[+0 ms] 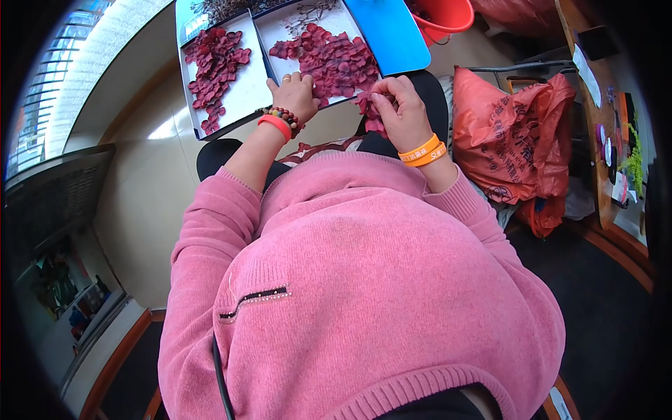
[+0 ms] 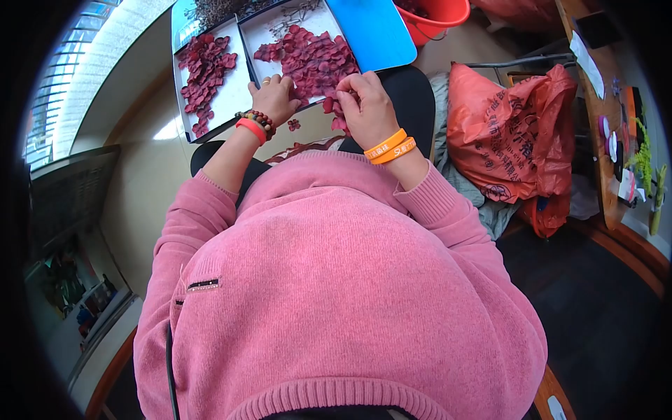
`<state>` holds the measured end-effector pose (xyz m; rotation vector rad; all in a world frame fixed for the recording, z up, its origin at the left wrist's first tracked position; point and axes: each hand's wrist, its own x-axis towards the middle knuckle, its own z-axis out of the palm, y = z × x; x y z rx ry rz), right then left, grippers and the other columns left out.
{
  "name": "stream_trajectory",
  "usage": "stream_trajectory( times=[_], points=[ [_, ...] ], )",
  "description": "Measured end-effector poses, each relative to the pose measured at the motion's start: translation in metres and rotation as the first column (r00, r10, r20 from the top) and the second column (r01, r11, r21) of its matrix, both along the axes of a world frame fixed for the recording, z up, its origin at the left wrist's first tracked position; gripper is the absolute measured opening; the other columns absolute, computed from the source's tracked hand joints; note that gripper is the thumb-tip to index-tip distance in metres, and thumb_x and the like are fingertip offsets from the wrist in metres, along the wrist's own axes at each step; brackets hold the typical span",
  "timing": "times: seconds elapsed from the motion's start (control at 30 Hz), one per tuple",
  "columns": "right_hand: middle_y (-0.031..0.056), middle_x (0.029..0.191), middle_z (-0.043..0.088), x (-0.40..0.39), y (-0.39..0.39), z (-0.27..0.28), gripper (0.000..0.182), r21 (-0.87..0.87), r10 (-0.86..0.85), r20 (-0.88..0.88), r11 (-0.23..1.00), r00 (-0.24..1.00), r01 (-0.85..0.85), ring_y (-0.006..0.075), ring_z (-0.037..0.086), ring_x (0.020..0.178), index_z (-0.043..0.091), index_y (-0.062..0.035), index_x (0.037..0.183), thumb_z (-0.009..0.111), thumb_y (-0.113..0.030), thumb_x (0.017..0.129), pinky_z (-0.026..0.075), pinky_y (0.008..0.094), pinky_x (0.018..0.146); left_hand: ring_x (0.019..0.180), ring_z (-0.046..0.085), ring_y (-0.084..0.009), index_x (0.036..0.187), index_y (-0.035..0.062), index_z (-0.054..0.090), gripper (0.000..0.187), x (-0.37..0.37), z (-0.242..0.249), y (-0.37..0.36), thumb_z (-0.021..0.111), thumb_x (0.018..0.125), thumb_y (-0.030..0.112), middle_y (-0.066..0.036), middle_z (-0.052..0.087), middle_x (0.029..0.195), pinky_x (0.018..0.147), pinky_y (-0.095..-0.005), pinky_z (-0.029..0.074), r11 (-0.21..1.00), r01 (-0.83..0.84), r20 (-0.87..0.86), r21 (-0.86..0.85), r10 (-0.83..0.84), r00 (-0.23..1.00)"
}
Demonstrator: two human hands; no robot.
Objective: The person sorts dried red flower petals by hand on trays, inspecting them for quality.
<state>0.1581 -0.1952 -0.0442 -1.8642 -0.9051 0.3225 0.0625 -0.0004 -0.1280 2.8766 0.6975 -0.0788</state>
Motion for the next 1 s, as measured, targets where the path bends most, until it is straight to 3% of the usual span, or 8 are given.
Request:
stream_trajectory(
  times=[0.1,0.3,0.43,0.6,0.7,0.87,0.97,1.0],
  points=[
    [0.0122,0.09,0.05,0.001,0.0,-0.006,0.006,0.001,0.009,0.023,1.0,1.0,-0.009,0.0267,0.056,0.079,0.059,-0.0029,0.086,0.061,-0.004,0.08,0.048,0.0338,0.07,0.107,0.052,-0.0256,0.09,0.0101,0.062,0.018,0.005,-0.002,0.005,0.064,0.076,0.021,-0.007,0.058,0.101,0.096,-0.0591,0.027,1.0,0.007,-0.049,-0.02,-0.008,0.999],
    [0.0135,0.095,0.048,-0.007,0.005,-0.01,0.007,-0.047,0.099,0.059,0.994,0.993,-0.097,0.0278,0.056,0.082,0.059,-0.0023,0.084,0.061,-0.006,0.079,0.048,0.0347,0.074,0.103,0.053,-0.0252,0.089,0.0139,0.062,0.012,-0.005,-0.006,0.022,0.062,0.077,0.016,-0.006,0.058,0.098,0.097,-0.057,0.026,0.984,-0.089,0.279,-0.152,0.129,0.952],
    [0.0138,0.094,0.049,-0.015,0.01,-0.002,0.006,-0.104,0.162,-0.004,0.981,0.987,-0.161,0.0283,0.056,0.081,0.058,-0.001,0.082,0.06,-0.006,0.079,0.048,0.0355,0.074,0.104,0.053,-0.0239,0.095,0.0182,0.062,0.023,-0.006,0.004,0.017,0.062,0.075,0.008,-0.003,0.057,0.098,0.098,-0.0571,0.027,0.945,0.327,0.055,0.004,-0.327,0.944],
    [0.0129,0.09,0.05,-0.017,0.004,-0.002,0.008,-0.101,0.154,0.063,0.984,0.986,-0.147,0.0261,0.056,0.077,0.057,0.0002,0.079,0.061,-0.007,0.079,0.048,0.0342,0.07,0.11,0.05,-0.0246,0.105,0.02,0.061,0.021,-0.001,-0.006,0.024,0.06,0.083,0.019,-0.003,0.054,0.106,0.098,-0.0608,0.027,0.923,0.381,-0.009,-0.051,-0.382,0.924],
    [0.007,0.087,0.049,-0.018,-0.003,-0.002,0.007,-0.12,0.101,-0.016,0.987,0.995,-0.102,0.014,0.051,0.07,0.056,0.0004,0.081,0.06,-0.005,0.08,0.043,0.0259,0.062,0.107,0.052,-0.0238,0.101,0.0177,0.063,0.02,0.005,-0.017,0.036,0.062,0.082,0.021,-0.003,0.056,0.103,0.095,-0.0595,0.029,0.93,0.366,0.052,-0.043,-0.364,0.93],
    [0.0067,0.086,0.049,-0.018,-0.007,-0.001,0.008,-0.136,0.095,-0.017,0.986,0.995,-0.096,0.0137,0.051,0.069,0.057,0.0002,0.08,0.061,-0.007,0.08,0.043,0.0252,0.061,0.083,0.061,-0.0252,0.089,0.0082,0.07,0.012,0.008,-0.028,0.035,0.063,0.08,0.005,-0.007,0.065,0.084,0.075,-0.032,0.048,0.974,0.13,0.58,-0.184,0.0,0.815],
    [0.0106,0.091,0.05,-0.018,-0.001,-0.001,0.007,-0.157,0.129,-0.017,0.979,0.992,-0.13,0.0196,0.055,0.072,0.057,0.0001,0.08,0.06,-0.006,0.08,0.046,0.0294,0.065,0.082,0.063,-0.0164,0.094,0.0023,0.069,0.013,0.011,-0.031,0.042,0.063,0.083,0.007,-0.005,0.068,0.087,0.074,-0.0284,0.049,0.604,-0.008,0.415,-0.797,0.557,0.719],
    [0.0127,0.093,0.051,-0.019,0.001,-0.001,0.007,-0.166,0.141,-0.023,0.976,0.99,-0.143,0.0226,0.057,0.074,0.057,0.0,0.08,0.06,-0.006,0.08,0.048,0.0315,0.068,0.083,0.063,-0.0114,0.097,-0.0033,0.067,0.017,0.01,-0.025,0.041,0.063,0.086,0.009,-0.005,0.068,0.087,0.073,-0.0241,0.05,0.638,-0.017,0.419,-0.77,0.526,0.74]
  ],
)
